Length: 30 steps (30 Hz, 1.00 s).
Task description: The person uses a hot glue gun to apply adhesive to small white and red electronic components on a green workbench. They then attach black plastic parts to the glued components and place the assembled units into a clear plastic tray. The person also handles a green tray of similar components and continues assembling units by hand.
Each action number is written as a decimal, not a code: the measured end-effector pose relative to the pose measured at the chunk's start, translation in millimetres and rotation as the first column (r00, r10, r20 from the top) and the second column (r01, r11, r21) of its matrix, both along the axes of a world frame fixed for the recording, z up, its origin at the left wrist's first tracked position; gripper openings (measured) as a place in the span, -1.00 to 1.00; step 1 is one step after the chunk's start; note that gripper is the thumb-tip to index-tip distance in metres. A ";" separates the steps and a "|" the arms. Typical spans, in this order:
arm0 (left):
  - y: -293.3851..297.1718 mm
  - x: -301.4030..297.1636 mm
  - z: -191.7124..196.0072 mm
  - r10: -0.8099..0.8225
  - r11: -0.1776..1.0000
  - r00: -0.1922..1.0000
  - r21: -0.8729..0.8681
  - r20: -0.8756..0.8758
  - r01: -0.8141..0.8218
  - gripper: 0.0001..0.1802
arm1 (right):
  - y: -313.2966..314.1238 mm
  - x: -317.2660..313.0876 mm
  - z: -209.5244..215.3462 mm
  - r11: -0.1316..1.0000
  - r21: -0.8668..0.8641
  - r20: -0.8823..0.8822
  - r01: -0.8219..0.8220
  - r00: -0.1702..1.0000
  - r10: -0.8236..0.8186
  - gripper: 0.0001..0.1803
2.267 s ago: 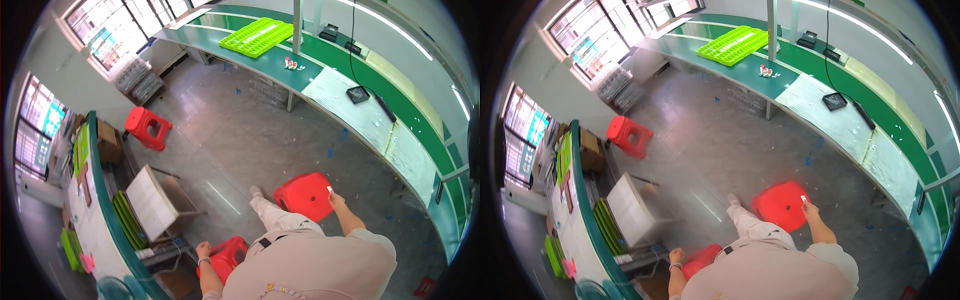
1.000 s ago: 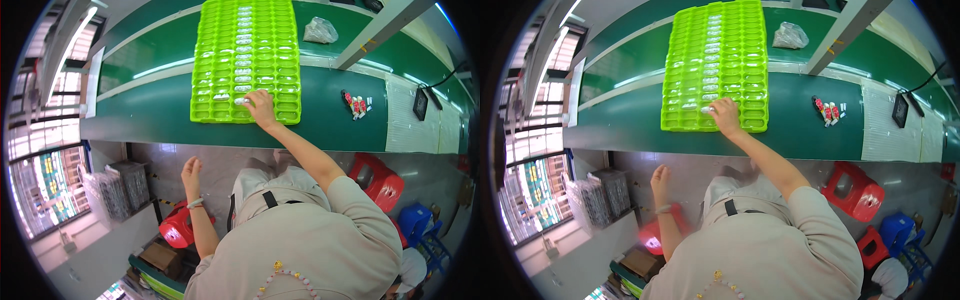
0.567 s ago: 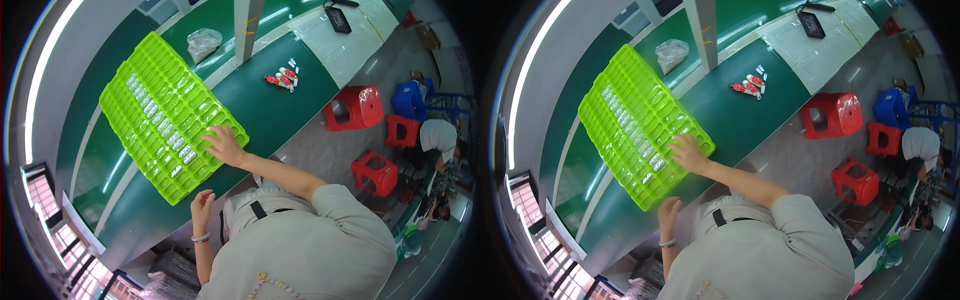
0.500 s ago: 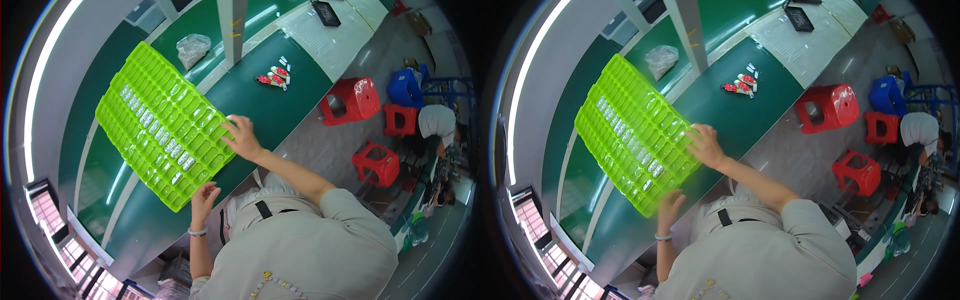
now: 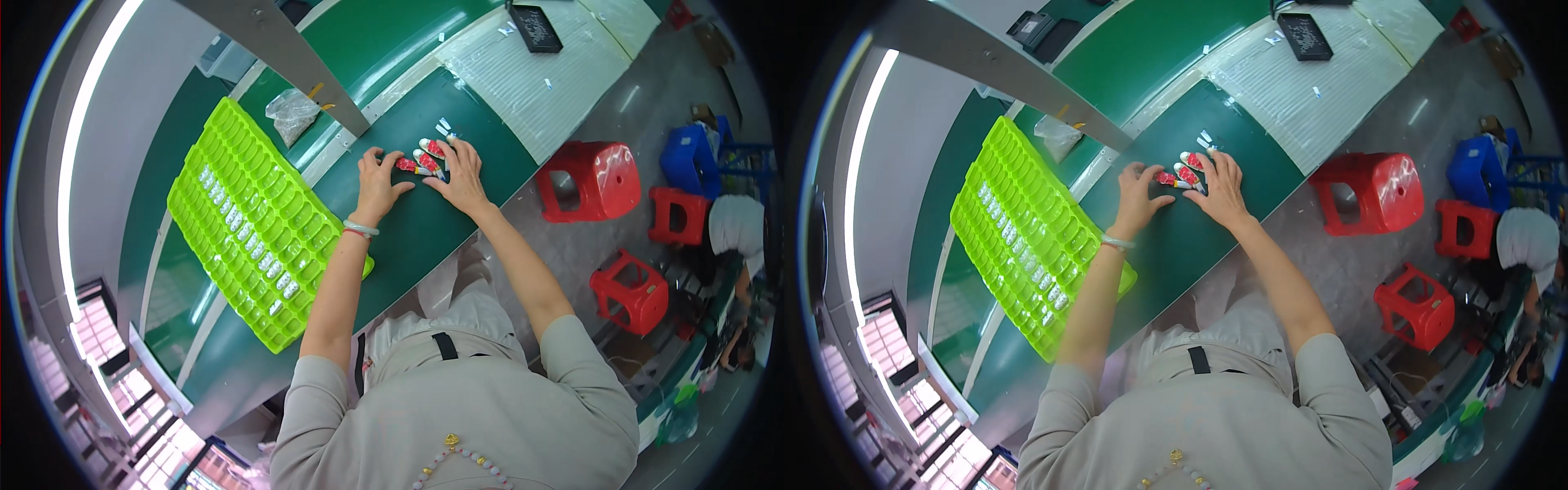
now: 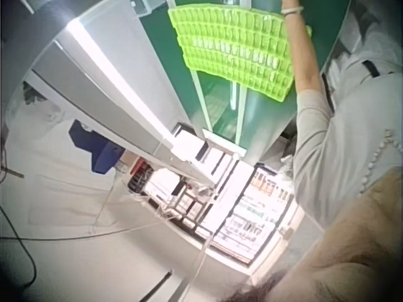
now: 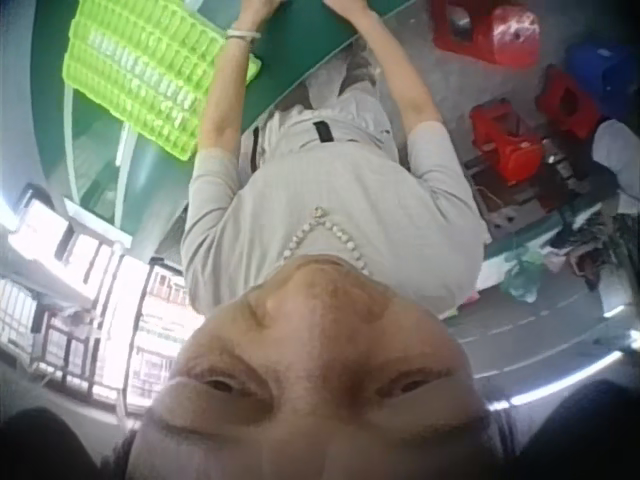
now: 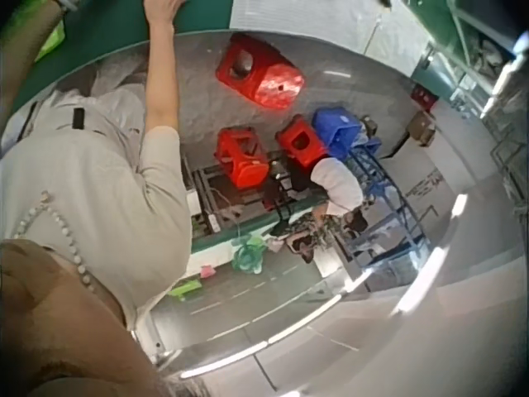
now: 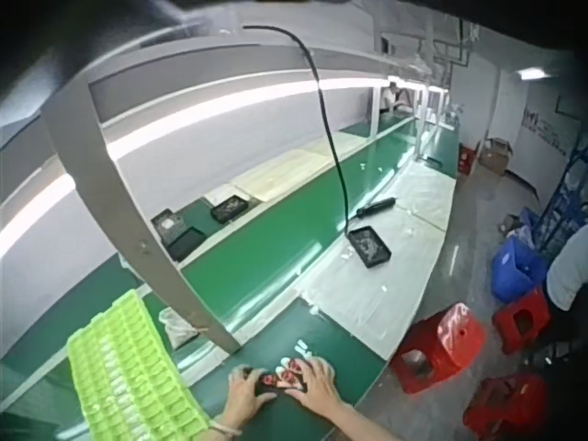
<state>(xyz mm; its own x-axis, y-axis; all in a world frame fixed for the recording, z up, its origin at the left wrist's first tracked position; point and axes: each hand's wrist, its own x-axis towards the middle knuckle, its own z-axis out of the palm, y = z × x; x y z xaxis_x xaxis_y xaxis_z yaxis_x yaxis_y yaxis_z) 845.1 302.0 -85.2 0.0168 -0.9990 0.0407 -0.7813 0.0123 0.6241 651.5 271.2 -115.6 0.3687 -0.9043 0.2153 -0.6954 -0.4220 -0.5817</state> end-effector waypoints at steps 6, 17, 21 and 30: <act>-1.6 -11.0 -3.7 0.200 0.978 0.946 0.110 -0.255 -0.177 -0.64 | -41.2 -24.6 0.1 0.994 0.013 0.329 -0.105 0.940 0.095 -0.60; 29.3 -44.0 14.2 0.529 0.817 0.248 0.408 -0.812 -0.406 -0.72 | -77.4 -56.5 2.6 0.903 0.388 0.578 -0.186 0.812 -0.081 -0.72; 31.0 -40.3 4.3 0.459 0.840 -0.058 0.454 -0.887 -0.297 -0.62 | -80.6 -67.4 -5.6 0.783 0.586 0.694 -0.207 0.628 -0.353 -0.69; 1.6 -60.7 -3.7 0.499 0.862 -0.060 0.502 -0.865 -0.071 -0.57 | -77.6 -81.6 4.7 0.709 0.653 0.747 -0.266 0.376 -0.548 -0.66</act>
<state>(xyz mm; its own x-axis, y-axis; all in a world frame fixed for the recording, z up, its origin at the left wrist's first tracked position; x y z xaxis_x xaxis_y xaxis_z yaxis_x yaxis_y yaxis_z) 784.4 303.6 -89.0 0.1109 -0.8487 -0.5170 0.6672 -0.3220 0.6717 570.0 193.6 -110.9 0.1881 -0.9386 -0.2892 0.3673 0.3403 -0.8656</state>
